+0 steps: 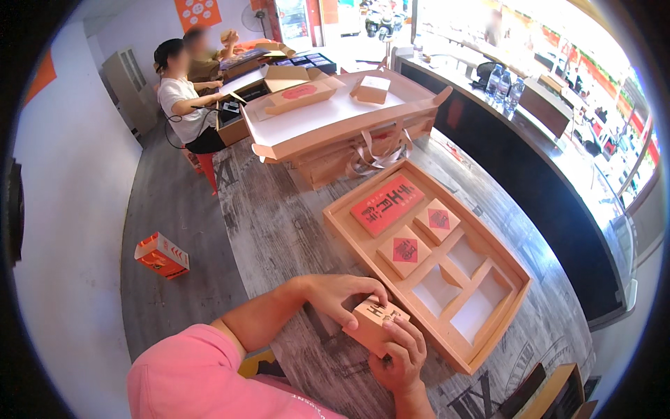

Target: The person assembles small cardboard boxes by folding flaps and tucking tabs, then places them into a wooden tray. The person repeats this process for several boxes, arranging them neatly in the tray compartments.

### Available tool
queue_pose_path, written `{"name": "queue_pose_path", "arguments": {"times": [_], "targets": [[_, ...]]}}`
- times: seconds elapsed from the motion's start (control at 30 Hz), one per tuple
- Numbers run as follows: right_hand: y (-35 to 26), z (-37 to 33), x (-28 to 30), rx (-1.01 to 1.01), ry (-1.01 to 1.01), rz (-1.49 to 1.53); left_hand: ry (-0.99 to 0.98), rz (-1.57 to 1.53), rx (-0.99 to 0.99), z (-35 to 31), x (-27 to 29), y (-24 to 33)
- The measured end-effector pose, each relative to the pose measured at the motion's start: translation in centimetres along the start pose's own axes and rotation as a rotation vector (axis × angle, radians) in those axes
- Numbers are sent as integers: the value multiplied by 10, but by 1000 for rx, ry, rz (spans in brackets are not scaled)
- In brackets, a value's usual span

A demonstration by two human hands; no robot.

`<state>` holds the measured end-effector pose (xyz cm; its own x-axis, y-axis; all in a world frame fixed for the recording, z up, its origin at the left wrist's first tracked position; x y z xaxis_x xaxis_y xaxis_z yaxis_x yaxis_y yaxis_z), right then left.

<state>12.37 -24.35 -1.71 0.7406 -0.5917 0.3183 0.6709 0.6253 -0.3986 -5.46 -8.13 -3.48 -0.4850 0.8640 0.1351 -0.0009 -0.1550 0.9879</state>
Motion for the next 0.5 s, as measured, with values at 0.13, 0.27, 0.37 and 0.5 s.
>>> {"name": "queue_pose_path", "arguments": {"times": [0.13, 0.27, 0.37, 0.5], "targets": [[1, -16, 2, -14, 121, -82, 55, -106, 50, -4, 2, 25], [8, -13, 8, -222, 130, 60, 222, 30, -247, -15, 6, 26], [28, -31, 8, -390, 154, 307, 252, 2, -273, -3, -2, 33], [29, -35, 5, -486, 138, 393, 216, -39, -294, 3, -8, 28]]}}
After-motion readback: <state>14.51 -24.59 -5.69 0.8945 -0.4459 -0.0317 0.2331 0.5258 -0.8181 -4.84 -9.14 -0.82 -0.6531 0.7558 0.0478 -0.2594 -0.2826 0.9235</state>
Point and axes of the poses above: each hand's wrist, its own z-axis towards the middle knuckle, its own x-axis out of the back of the hand, y = z × x, the point moved 3 cm from there along z, towards the middle knuckle, and after that the axes turned 14 degrees about y, right-handed, at the moved point
